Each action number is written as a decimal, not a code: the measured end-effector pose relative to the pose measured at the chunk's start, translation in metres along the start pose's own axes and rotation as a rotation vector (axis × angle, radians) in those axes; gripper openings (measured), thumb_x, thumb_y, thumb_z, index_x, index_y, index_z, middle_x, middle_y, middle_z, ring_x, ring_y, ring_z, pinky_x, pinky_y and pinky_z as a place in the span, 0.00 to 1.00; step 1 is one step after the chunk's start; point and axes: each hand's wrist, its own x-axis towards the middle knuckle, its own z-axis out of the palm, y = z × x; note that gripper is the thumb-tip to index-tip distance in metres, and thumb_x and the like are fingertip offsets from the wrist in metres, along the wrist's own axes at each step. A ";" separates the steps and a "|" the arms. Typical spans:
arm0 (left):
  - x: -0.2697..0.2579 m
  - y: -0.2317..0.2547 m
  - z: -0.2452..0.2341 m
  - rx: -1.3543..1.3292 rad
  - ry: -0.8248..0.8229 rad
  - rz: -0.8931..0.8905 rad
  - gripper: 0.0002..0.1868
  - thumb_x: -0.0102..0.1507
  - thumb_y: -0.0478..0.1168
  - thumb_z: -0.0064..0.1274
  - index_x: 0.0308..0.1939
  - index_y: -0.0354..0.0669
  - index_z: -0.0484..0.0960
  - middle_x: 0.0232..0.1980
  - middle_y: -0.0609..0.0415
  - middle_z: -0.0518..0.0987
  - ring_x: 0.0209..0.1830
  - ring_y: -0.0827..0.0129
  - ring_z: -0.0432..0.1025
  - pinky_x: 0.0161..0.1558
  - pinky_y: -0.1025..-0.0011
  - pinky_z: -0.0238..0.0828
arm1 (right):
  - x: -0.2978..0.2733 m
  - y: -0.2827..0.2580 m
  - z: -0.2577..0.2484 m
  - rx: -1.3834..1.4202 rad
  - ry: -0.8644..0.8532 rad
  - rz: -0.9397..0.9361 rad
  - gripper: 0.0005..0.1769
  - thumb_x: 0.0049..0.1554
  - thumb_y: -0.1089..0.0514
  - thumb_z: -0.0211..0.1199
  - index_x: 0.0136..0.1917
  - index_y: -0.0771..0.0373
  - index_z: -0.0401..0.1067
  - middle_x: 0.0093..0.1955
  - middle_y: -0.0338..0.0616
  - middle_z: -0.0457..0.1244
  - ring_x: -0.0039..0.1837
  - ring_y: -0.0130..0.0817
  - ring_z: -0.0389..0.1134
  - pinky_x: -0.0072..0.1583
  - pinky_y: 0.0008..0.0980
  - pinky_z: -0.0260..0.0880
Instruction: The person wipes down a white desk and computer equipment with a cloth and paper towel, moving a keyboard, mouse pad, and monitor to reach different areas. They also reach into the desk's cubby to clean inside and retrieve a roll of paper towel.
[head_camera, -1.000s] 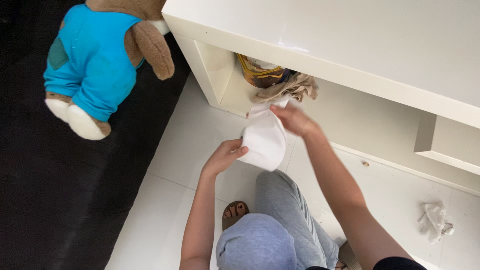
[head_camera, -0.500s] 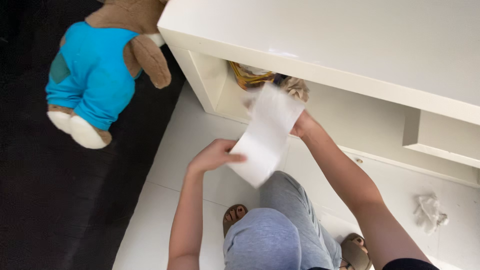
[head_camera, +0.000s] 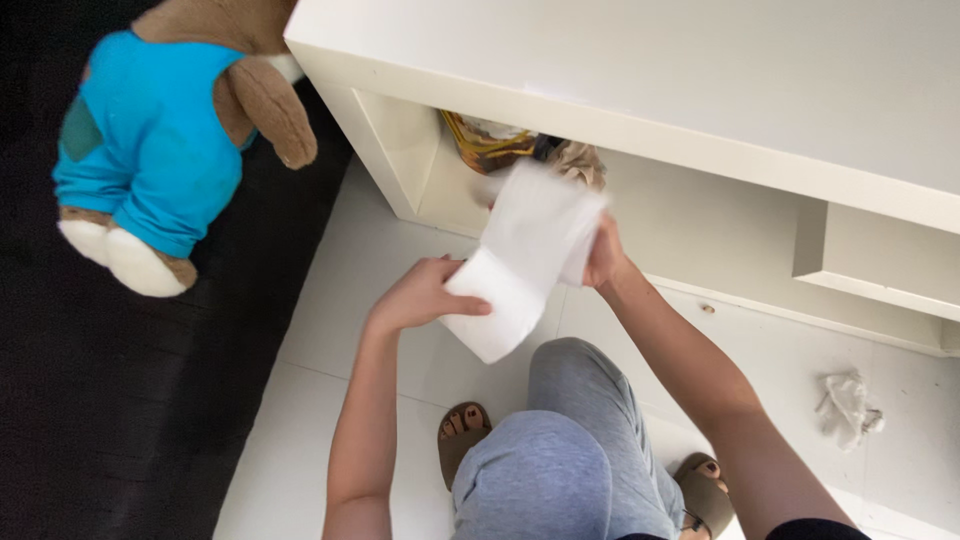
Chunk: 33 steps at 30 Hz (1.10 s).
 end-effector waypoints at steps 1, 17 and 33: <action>0.004 0.002 0.008 0.144 -0.022 -0.083 0.30 0.50 0.54 0.70 0.49 0.37 0.88 0.41 0.45 0.86 0.41 0.60 0.81 0.49 0.65 0.76 | 0.000 -0.004 0.010 0.097 -0.096 -0.047 0.40 0.64 0.36 0.38 0.77 0.67 0.57 0.76 0.60 0.58 0.75 0.53 0.61 0.74 0.52 0.60; 0.065 -0.065 -0.009 0.405 0.321 -0.100 0.29 0.56 0.49 0.68 0.55 0.35 0.82 0.56 0.46 0.82 0.56 0.55 0.77 0.59 0.43 0.62 | -0.018 -0.026 -0.107 -0.753 0.773 -0.260 0.24 0.64 0.54 0.40 0.60 0.68 0.72 0.45 0.52 0.68 0.42 0.40 0.67 0.39 0.41 0.69; 0.235 -0.154 -0.025 1.159 0.661 0.139 0.20 0.58 0.33 0.58 0.55 0.38 0.82 0.64 0.44 0.74 0.74 0.52 0.60 0.71 0.44 0.53 | 0.047 -0.035 0.082 -1.569 0.232 -0.518 0.19 0.52 0.69 0.60 0.59 0.72 0.71 0.53 0.57 0.68 0.55 0.54 0.71 0.57 0.45 0.71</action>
